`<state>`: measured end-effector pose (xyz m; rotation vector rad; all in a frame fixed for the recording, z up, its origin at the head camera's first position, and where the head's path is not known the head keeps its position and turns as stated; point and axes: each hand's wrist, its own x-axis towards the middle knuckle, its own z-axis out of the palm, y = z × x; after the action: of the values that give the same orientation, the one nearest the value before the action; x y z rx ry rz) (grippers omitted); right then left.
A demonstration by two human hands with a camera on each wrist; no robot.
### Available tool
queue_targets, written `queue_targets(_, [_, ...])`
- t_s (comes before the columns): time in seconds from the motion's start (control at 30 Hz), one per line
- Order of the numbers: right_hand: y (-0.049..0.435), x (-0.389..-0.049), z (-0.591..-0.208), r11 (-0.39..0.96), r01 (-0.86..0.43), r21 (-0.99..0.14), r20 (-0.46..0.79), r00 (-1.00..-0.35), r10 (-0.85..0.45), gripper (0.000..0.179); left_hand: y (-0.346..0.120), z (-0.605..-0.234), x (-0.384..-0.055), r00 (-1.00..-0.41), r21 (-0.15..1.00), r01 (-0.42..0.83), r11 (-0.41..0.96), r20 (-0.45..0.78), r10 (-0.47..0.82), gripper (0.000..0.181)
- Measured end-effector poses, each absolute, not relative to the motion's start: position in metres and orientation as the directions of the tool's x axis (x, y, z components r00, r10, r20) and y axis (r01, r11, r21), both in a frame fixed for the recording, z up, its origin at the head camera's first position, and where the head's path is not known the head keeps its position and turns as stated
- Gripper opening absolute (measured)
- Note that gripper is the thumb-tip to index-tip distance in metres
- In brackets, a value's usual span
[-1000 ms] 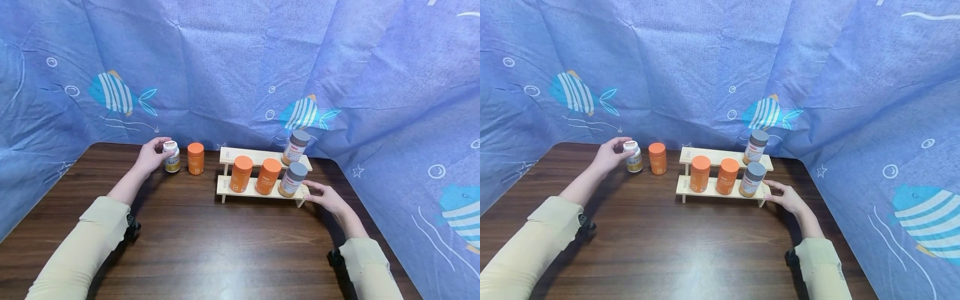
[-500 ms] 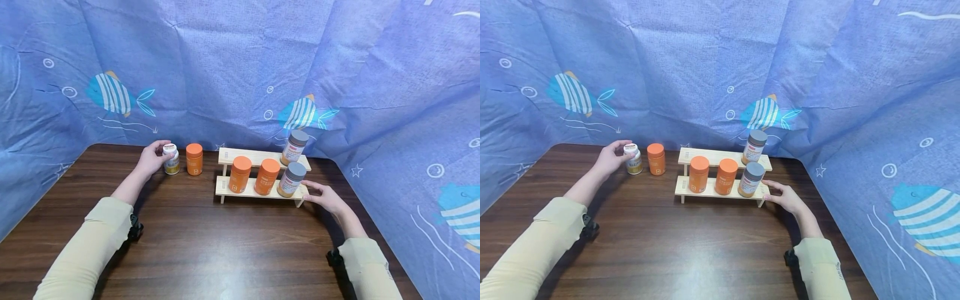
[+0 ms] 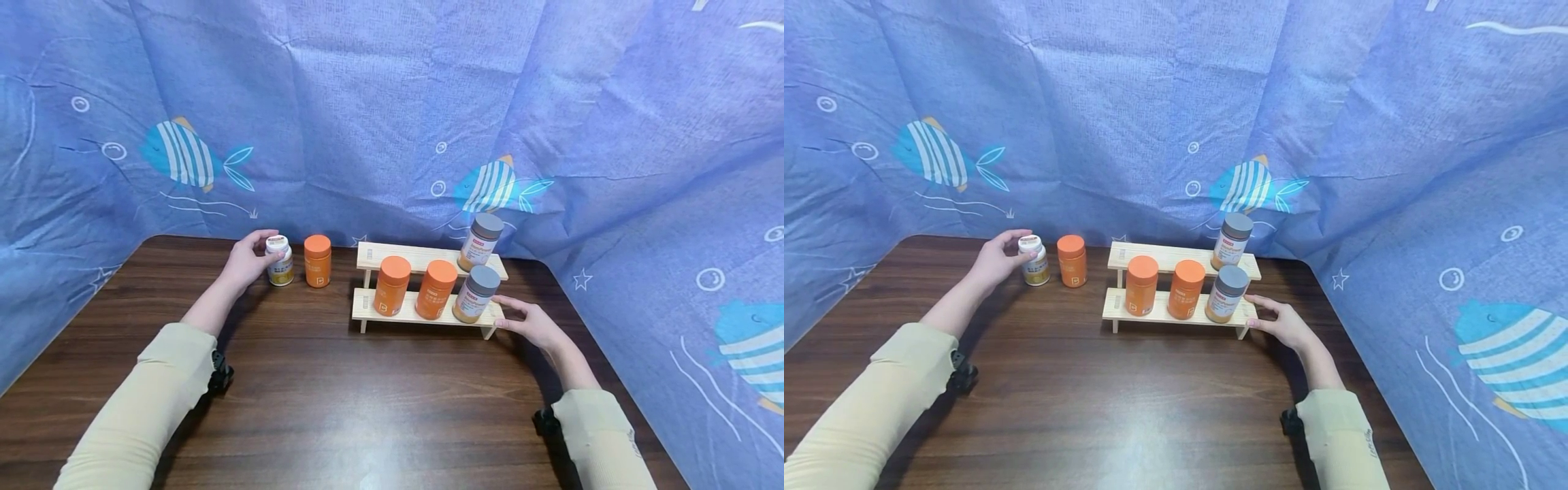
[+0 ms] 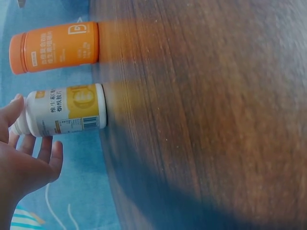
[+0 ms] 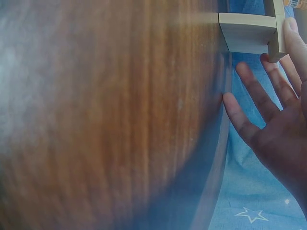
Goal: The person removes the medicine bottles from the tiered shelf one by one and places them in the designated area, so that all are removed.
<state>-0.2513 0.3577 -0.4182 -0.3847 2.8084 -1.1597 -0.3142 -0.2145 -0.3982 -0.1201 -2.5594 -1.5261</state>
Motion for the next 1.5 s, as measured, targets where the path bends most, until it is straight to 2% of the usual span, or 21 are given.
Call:
queue_targets(0.5, [0.355, -0.250, -0.420, 0.675, -0.204, -0.709, 0.023, -0.964, -0.267, 0.060, -0.213, -0.378, -0.305, -0.984, 0.862, 0.176, 0.476, 0.168, 0.059, 0.065])
queue_targets(1.13, [0.357, -0.251, -0.417, 0.666, -0.211, -0.715, 0.031, -0.962, -0.272, 0.059, -0.206, -0.331, -0.297, -0.971, 0.824, 0.235, 0.516, 0.223, 0.086, 0.067])
queue_targets(1.5, [0.357, -0.250, -0.417, 0.669, -0.208, -0.713, 0.029, -0.963, -0.268, 0.059, -0.188, -0.302, -0.288, -0.982, 0.866, 0.187, 0.463, 0.168, 0.082, 0.071])
